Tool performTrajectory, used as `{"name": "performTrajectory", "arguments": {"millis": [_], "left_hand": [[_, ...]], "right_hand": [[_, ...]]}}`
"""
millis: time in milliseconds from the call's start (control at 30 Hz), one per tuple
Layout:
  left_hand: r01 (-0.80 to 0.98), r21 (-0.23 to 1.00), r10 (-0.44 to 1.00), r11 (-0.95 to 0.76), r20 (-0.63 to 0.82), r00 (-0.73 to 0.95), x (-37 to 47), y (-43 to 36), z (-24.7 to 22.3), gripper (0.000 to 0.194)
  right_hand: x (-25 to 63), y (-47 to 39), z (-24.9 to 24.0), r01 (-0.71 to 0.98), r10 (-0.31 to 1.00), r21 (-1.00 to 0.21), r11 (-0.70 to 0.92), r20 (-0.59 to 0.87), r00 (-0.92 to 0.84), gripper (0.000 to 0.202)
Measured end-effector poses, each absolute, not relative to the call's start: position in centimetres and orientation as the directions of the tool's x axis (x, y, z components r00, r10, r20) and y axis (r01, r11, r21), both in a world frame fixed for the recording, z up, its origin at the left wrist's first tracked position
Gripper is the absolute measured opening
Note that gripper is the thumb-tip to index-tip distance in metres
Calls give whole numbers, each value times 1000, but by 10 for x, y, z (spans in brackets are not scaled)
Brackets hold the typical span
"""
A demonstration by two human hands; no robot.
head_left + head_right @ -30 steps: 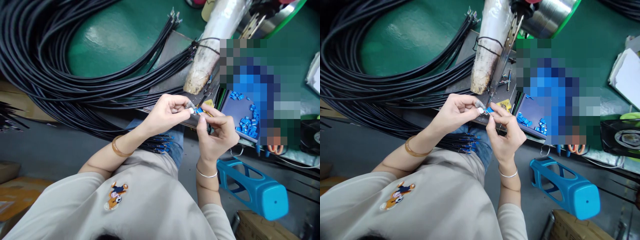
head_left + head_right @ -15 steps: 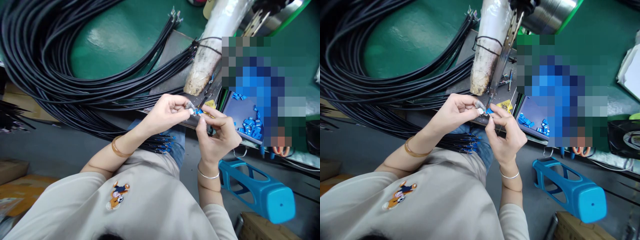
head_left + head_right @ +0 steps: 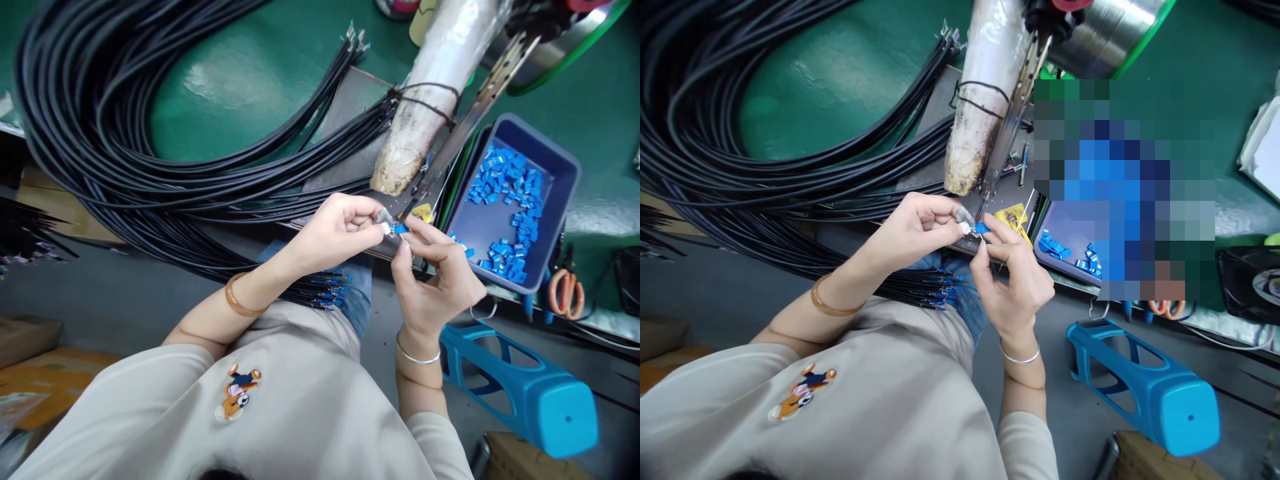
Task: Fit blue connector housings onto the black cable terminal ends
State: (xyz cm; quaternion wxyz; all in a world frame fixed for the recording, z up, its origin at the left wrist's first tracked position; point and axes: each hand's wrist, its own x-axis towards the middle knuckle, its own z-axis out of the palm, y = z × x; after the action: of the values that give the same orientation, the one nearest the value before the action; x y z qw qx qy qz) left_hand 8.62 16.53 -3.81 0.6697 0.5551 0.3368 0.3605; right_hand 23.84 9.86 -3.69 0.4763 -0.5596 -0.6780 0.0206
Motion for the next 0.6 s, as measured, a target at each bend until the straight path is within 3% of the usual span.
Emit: {"name": "performTrajectory", "arguments": {"millis": [600], "left_hand": [[-131, 984, 853, 125, -39, 521, 87, 163, -37, 13]], "right_hand": [[236, 101, -35, 754, 757, -531, 386, 649, 70, 12]]}}
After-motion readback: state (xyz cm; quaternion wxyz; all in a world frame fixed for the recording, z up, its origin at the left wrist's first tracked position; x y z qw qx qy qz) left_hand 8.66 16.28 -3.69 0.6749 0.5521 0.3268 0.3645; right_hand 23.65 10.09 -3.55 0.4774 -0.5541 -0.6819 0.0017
